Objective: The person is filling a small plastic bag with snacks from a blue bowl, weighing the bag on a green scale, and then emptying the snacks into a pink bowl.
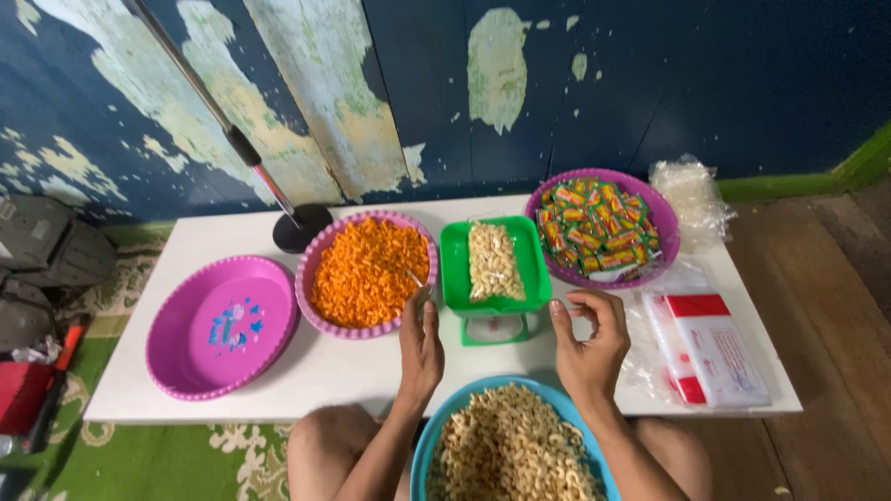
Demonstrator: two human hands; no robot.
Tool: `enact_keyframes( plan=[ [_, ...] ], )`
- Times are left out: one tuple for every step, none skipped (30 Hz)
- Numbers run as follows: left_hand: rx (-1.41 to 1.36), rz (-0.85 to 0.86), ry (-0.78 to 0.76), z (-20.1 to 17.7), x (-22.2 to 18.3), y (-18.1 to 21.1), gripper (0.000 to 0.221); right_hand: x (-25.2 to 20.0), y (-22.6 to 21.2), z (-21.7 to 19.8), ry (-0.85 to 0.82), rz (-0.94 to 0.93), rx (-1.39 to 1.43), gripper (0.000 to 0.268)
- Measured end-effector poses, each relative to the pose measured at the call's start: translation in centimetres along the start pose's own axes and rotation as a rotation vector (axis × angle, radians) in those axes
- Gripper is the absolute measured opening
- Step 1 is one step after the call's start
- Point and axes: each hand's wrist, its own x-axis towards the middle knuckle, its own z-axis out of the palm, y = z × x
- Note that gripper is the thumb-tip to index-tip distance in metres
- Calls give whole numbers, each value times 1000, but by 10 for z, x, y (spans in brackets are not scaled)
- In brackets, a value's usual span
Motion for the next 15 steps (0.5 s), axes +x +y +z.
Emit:
enact_keyframes(
  plan=[
    [-2,-9,0,0,-2,-9,56,-7,10,1,-6,4,-5,17],
    [-6,-29,-39,-1,-5,-19,56,-13,20,1,-26,63,18,18],
    [-9,-49,-78,-1,-7,-28,57,-20,30,2,-45,122,41,20],
    [-10,-57,-77,-1,-11,-29,57,-23,30,3,-51,126,37,20],
    [0,-95,-135,-1,-13,-31,59,-27,30,4,-178,238,23,29],
    [10,-132,-193,-2,-16,-32,61,-31,29,5,-305,351,8,38],
    [10,-136,-193,0,-18,-38,61,-31,33,5,-308,353,6,38],
    [33,-140,-237,2,-21,-43,61,-31,36,5,-470,415,-63,50],
    [57,-140,-281,4,-21,-48,61,-30,40,6,-629,473,-131,62],
    [57,-141,-281,5,-23,-50,61,-29,39,7,-629,473,-131,62],
    [96,-132,-312,6,-23,-51,61,-27,39,9,-696,474,-158,67],
    [135,-124,-343,7,-24,-53,65,-26,39,11,-763,475,-184,72],
    [136,-127,-342,7,-25,-54,65,-28,39,12,-767,476,-184,72],
    [137,-125,-349,8,-25,-56,71,-31,39,13,-784,502,-183,74],
    [138,-124,-357,9,-25,-58,76,-33,40,13,-801,529,-184,77]
  ],
)
